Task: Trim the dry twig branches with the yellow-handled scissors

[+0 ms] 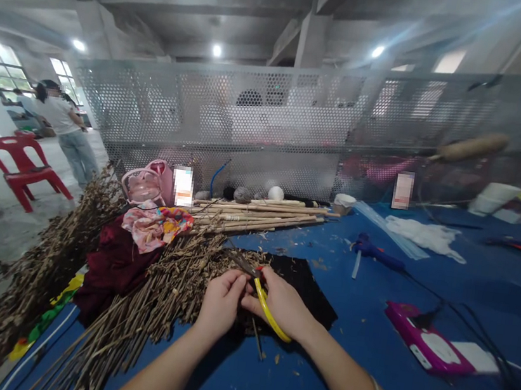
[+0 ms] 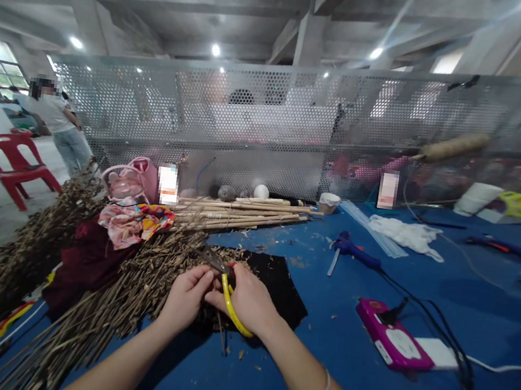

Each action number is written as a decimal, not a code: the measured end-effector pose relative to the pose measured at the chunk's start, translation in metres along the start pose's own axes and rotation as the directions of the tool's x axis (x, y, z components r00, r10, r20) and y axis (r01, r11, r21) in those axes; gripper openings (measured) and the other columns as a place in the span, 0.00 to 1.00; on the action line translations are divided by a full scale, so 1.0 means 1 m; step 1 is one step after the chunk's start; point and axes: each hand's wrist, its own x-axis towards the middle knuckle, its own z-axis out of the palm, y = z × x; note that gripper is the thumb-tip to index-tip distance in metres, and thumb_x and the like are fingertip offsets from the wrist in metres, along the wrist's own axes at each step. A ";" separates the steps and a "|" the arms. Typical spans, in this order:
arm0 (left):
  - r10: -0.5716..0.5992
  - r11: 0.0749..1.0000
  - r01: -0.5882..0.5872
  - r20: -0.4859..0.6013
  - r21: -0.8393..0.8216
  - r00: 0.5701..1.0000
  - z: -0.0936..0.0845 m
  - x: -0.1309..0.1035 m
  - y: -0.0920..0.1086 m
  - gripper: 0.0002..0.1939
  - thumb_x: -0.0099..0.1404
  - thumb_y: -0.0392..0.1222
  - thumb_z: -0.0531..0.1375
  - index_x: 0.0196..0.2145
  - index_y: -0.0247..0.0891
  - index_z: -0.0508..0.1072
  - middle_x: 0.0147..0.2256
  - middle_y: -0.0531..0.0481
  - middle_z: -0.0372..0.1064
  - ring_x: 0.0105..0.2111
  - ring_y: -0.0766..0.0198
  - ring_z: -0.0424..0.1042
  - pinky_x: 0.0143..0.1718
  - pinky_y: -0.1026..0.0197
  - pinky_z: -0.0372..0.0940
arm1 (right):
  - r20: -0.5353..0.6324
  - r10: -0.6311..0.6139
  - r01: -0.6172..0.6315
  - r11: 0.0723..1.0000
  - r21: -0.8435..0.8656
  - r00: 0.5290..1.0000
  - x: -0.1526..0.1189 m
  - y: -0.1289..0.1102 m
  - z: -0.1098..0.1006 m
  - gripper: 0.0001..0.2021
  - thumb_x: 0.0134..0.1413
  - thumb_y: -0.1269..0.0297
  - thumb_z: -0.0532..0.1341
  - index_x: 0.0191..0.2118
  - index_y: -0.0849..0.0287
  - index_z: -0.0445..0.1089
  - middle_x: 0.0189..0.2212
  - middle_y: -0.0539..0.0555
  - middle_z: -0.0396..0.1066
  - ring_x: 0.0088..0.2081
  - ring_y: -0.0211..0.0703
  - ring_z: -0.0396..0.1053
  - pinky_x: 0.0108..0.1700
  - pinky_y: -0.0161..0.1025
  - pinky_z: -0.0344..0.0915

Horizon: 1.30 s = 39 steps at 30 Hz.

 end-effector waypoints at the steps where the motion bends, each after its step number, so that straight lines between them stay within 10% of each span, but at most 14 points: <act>1: 0.005 1.000 -0.005 0.001 0.014 1.000 0.000 0.000 -0.001 0.15 0.60 0.46 0.51 0.30 0.33 0.71 0.25 0.49 0.67 0.26 0.66 0.64 0.28 0.66 0.59 | 0.000 -0.014 0.014 1.000 0.010 1.000 0.000 0.000 -0.001 0.23 0.41 0.50 0.61 0.40 0.60 0.60 0.36 0.56 0.66 0.35 0.43 0.65 0.34 0.35 0.56; 24: 0.031 0.993 -0.027 -0.036 0.112 0.999 0.000 0.000 -0.001 0.15 0.61 0.48 0.49 0.26 0.35 0.67 0.20 0.54 0.61 0.22 0.69 0.59 0.26 0.67 0.56 | 0.016 0.057 -0.055 0.991 -0.121 0.998 0.002 0.001 0.001 0.24 0.40 0.44 0.60 0.36 0.59 0.58 0.26 0.53 0.66 0.29 0.43 0.66 0.26 0.33 0.49; 39: -0.147 0.959 0.139 -0.016 -0.245 0.989 0.003 0.000 -0.002 0.16 0.59 0.54 0.50 0.31 0.37 0.61 0.19 0.57 0.59 0.15 0.73 0.57 0.14 0.71 0.54 | 0.004 0.105 -0.104 0.990 -0.097 0.994 0.006 0.001 0.004 0.21 0.39 0.44 0.60 0.31 0.57 0.62 0.23 0.50 0.66 0.24 0.38 0.63 0.23 0.32 0.46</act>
